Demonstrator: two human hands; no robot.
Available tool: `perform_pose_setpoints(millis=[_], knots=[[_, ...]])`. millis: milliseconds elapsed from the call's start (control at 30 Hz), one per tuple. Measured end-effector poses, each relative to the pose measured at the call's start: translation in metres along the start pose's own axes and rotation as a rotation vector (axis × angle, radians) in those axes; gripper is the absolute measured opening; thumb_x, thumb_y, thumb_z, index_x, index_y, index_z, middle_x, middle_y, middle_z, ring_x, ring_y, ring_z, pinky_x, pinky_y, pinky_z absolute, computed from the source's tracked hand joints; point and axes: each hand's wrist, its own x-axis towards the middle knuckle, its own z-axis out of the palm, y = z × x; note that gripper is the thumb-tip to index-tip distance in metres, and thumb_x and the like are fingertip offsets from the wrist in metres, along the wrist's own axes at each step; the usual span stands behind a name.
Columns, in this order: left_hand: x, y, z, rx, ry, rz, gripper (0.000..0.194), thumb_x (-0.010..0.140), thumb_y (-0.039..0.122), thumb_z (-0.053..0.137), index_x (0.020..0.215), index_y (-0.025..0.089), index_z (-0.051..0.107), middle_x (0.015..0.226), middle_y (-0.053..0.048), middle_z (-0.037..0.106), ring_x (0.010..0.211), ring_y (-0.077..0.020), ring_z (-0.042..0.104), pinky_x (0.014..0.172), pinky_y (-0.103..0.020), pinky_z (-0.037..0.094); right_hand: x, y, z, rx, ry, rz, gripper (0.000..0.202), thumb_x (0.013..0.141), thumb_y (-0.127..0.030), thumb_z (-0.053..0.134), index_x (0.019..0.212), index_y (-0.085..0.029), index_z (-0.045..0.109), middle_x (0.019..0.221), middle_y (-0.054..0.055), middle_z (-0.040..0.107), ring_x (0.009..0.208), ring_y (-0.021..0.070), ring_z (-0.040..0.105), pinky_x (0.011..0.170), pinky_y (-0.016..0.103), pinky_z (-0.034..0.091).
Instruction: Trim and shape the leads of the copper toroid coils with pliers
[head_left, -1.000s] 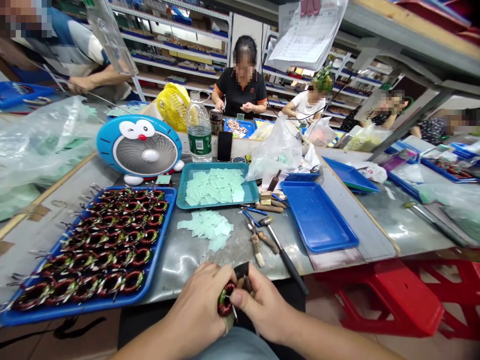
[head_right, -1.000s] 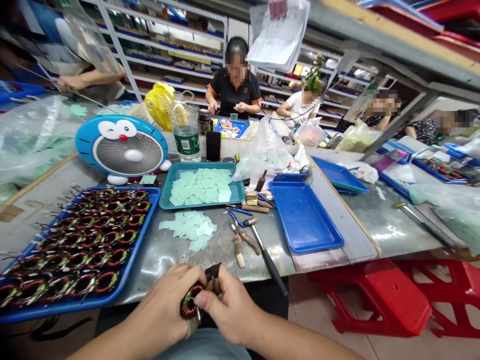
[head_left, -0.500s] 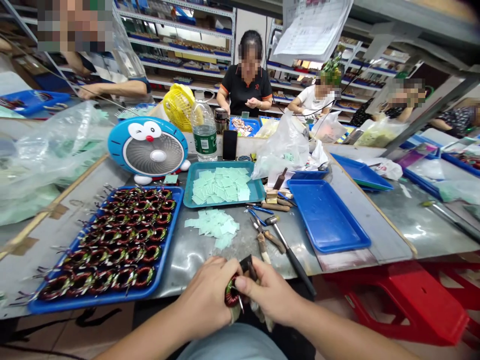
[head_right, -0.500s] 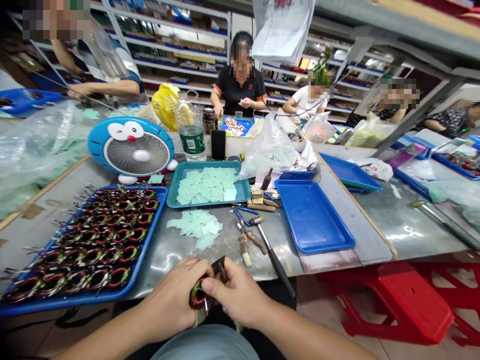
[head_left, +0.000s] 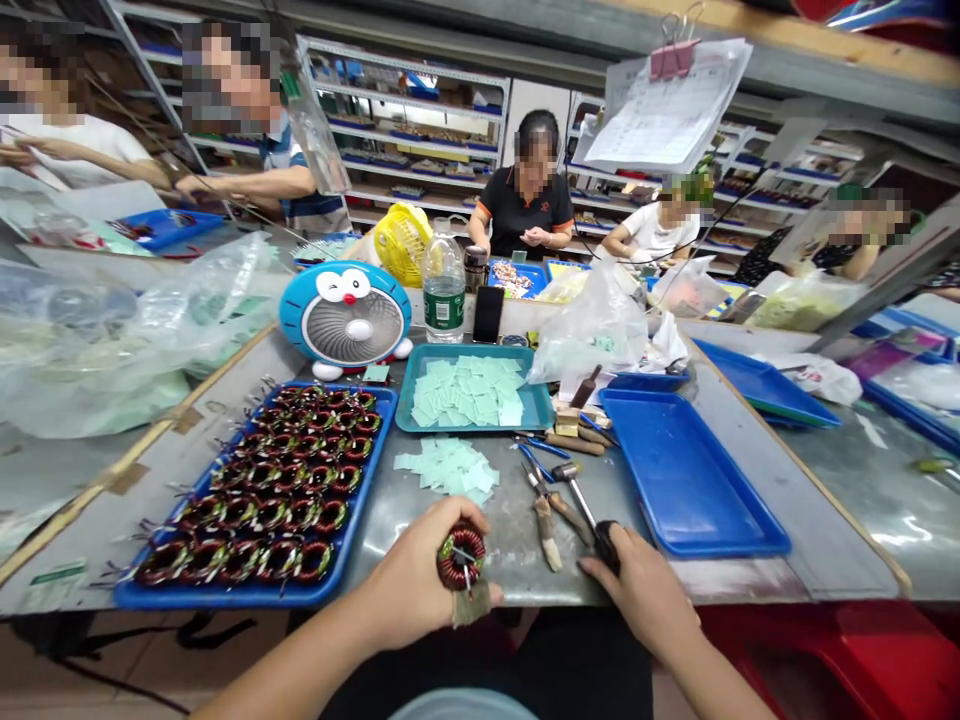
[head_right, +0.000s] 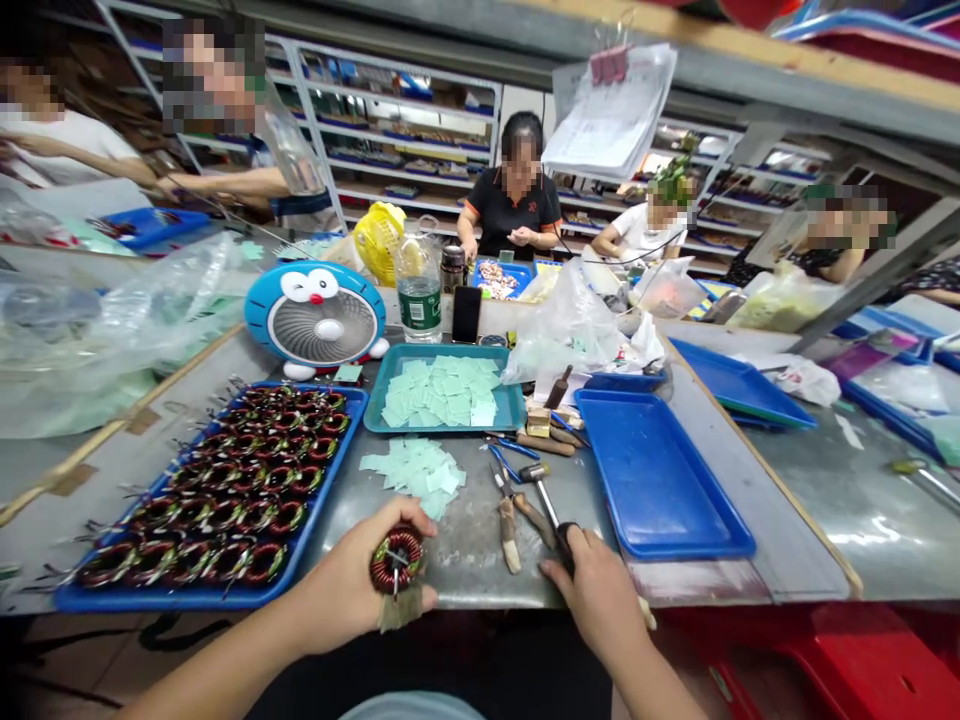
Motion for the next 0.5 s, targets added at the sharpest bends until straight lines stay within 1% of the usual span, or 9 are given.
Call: perform_pose_setpoints(millis=[100,167,200,300,367,433,500], knots=[[0.002,0.0,-0.002,-0.037,0.06,0.029,0.053,0.07,0.042,0.087,0.109,0.023,0.056,0.102,-0.001,0.057,0.087,-0.0186,0.055,0.077,-0.03,0.044,0.007,0.009,0.002,0.003,-0.028,0.025,0.025,0.079,-0.042,0.068,0.083,-0.022,0.054,0.081,0.005,0.061,0.076,0.0238,0.056,0.071,0.033,0.038],[0.003,0.002,-0.003,-0.078,0.08,0.03,0.054,0.069,0.043,0.088,0.107,0.021,0.056,0.096,0.0,0.057,0.082,-0.0168,0.053,0.074,-0.029,0.043,0.008,0.011,-0.001,0.031,-0.058,0.036,0.027,0.081,-0.045,0.065,0.078,-0.022,0.051,0.073,0.002,0.06,0.068,0.0214,0.054,0.067,0.032,0.037],[0.003,0.002,-0.004,-0.115,0.08,0.022,0.055,0.068,0.043,0.088,0.106,0.021,0.056,0.093,0.0,0.057,0.08,-0.0162,0.053,0.072,-0.029,0.042,0.008,0.012,-0.003,0.053,-0.072,0.038,0.028,0.083,-0.048,0.063,0.077,-0.023,0.052,0.071,0.002,0.06,0.067,0.0211,0.055,0.066,0.032,0.038],[0.003,0.001,-0.007,-0.242,0.049,-0.005,0.056,0.068,0.04,0.089,0.106,0.019,0.053,0.091,0.0,0.06,0.078,-0.0154,0.054,0.071,-0.028,0.043,0.006,0.014,-0.013,0.138,-0.104,0.052,0.038,0.092,-0.057,0.05,0.083,-0.021,0.06,0.08,0.004,0.067,0.077,0.0231,0.063,0.072,0.033,0.047],[0.004,0.0,-0.008,-0.249,0.062,-0.004,0.055,0.069,0.041,0.087,0.107,0.019,0.052,0.089,0.001,0.06,0.075,-0.0145,0.053,0.069,-0.028,0.043,0.005,0.016,-0.018,0.24,-0.13,0.097,0.047,0.095,-0.062,0.044,0.084,-0.02,0.064,0.083,0.006,0.069,0.078,0.0236,0.065,0.072,0.033,0.051],[0.005,0.0,-0.01,-0.162,0.104,0.002,0.052,0.072,0.042,0.085,0.107,0.02,0.054,0.084,0.003,0.056,0.07,-0.0133,0.049,0.066,-0.027,0.04,0.002,0.015,-0.019,0.365,-0.135,0.135,0.051,0.092,-0.066,0.049,0.081,-0.019,0.066,0.078,0.006,0.069,0.073,0.0234,0.065,0.069,0.033,0.052],[0.007,0.001,-0.012,-0.064,0.157,0.011,0.048,0.072,0.039,0.083,0.107,0.02,0.057,0.084,0.002,0.056,0.072,-0.0141,0.049,0.067,-0.028,0.041,-0.005,0.009,-0.015,0.444,-0.096,0.132,0.05,0.086,-0.067,0.061,0.087,-0.018,0.07,0.075,0.005,0.068,0.072,0.024,0.065,0.067,0.032,0.054]])
